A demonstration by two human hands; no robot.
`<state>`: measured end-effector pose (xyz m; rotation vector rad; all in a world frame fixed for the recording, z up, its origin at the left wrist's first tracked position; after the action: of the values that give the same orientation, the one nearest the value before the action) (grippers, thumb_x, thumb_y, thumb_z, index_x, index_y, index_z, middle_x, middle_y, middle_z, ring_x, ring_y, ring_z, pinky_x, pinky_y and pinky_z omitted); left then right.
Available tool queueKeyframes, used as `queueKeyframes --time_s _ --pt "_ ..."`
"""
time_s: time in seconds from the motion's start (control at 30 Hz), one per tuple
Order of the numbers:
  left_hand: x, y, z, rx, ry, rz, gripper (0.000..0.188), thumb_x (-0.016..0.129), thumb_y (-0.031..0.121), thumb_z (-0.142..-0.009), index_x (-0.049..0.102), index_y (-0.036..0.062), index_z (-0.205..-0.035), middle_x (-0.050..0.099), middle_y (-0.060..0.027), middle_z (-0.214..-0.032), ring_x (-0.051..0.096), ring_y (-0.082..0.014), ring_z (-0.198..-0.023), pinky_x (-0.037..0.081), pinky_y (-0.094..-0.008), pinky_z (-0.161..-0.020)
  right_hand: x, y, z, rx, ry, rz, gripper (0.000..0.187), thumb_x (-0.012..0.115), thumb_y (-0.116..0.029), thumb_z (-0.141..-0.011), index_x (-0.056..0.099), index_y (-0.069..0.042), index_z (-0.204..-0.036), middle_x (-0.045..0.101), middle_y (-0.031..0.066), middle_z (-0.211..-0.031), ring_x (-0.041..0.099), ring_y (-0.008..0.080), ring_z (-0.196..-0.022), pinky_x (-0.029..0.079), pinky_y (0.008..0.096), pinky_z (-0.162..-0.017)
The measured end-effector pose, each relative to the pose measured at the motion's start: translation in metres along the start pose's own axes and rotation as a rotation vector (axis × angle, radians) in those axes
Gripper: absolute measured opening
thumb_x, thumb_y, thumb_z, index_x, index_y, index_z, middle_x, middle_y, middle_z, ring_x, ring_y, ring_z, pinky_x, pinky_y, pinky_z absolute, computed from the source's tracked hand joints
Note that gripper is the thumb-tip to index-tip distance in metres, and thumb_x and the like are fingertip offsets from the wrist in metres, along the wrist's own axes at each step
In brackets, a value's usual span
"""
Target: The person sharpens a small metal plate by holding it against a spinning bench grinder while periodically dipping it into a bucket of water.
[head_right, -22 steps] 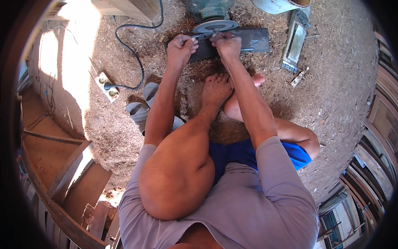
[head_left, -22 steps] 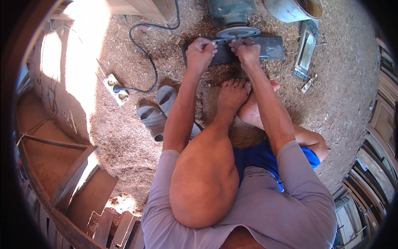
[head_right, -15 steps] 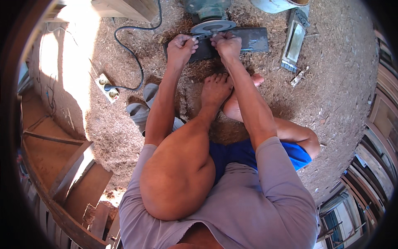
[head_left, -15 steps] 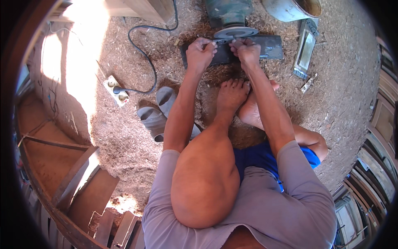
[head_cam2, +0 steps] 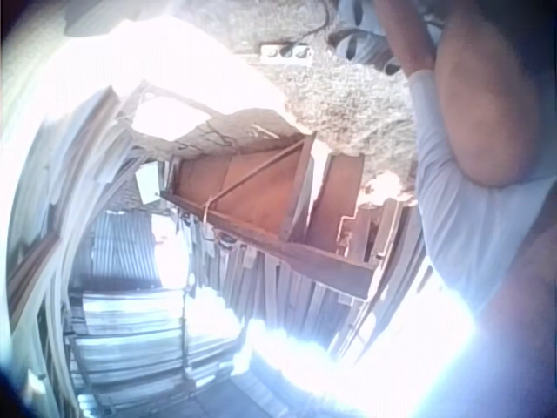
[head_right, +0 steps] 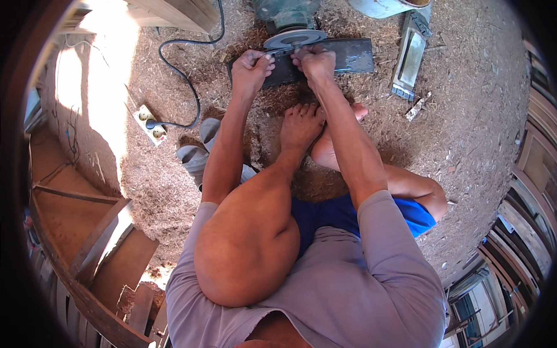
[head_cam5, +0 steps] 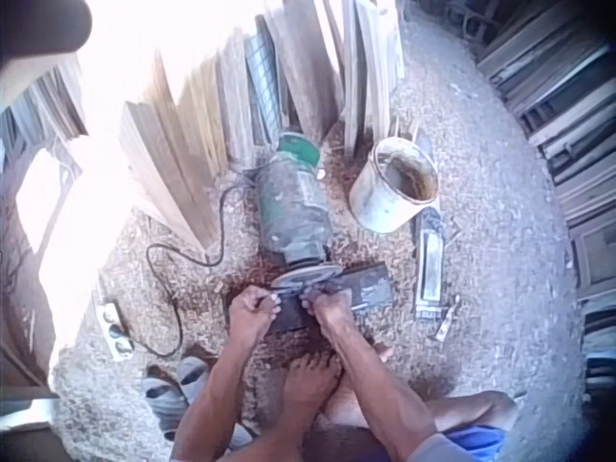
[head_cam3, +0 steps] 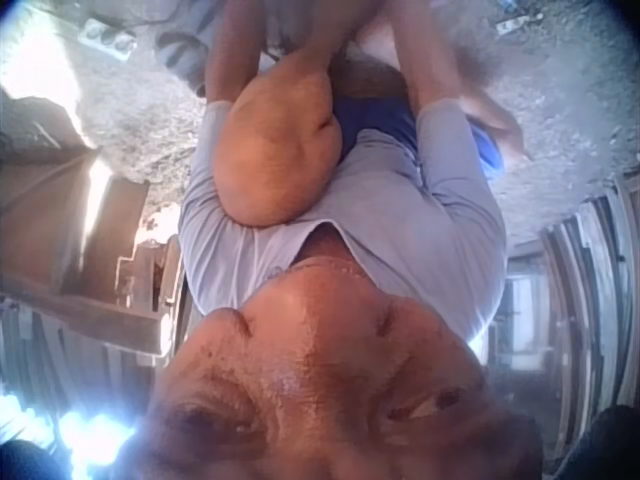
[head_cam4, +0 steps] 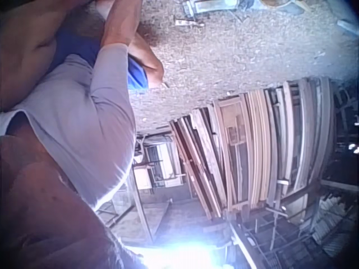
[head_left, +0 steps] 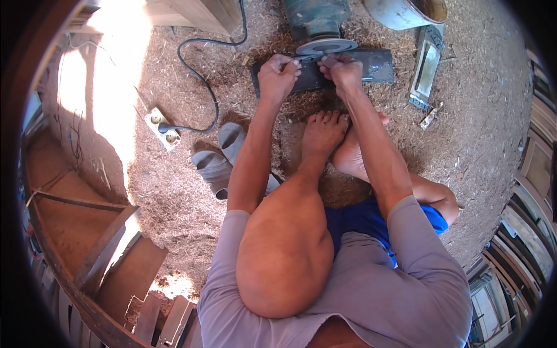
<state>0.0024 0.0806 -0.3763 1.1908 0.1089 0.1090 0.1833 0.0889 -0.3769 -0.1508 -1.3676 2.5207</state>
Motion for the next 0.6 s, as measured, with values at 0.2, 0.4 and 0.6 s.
queueKeyframes --time_s 0.2,0.4,0.6 --pt "-0.0066 -0.0045 -0.0005 -0.014 -0.012 0.042 0.011 0.062 0.008 -0.089 0.059 -0.0024 -0.090 0.067 -0.0121 -0.085 0.065 -0.0141 -0.071 0.054 -0.0227 -0.061 0.0088 0.0000 0.0024 -0.021 -0.005 -0.008 0.006 0.065 0.000 -0.080 0.063 0.006 -0.081 0.068 0.0110 -0.074 0.060 0.0101 -0.056 0.044 0.0205 -0.047" --pt "-0.0070 -0.0034 0.0005 -0.007 -0.016 0.054 0.011 0.062 0.008 -0.089 0.059 -0.0023 -0.090 0.067 -0.0119 -0.085 0.065 -0.0141 -0.071 0.054 -0.0231 -0.061 0.0081 -0.0004 0.0031 -0.041 -0.014 0.041 0.011 0.067 -0.006 -0.082 0.064 0.005 -0.083 0.069 0.0100 -0.076 0.060 0.0087 -0.058 0.044 0.0199 -0.050" --pt "-0.0036 -0.0021 -0.0011 -0.012 0.001 0.049 0.013 0.063 0.007 -0.086 0.061 -0.0044 -0.090 0.068 -0.0111 -0.081 0.066 -0.0124 -0.067 0.052 -0.0225 -0.057 0.0036 -0.0004 0.0024 -0.040 -0.008 0.048 0.010 0.067 -0.005 -0.083 0.064 0.004 -0.083 0.069 0.0093 -0.077 0.060 0.0087 -0.059 0.046 0.0197 -0.051"
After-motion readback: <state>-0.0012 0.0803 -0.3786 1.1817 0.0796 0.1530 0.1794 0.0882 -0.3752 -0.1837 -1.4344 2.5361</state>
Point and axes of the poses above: each hand's wrist, its own z-axis away from the middle knuckle, its own x-axis out of the palm, y = z × x, the point moved 6 cm from there along -z, towards the middle knuckle
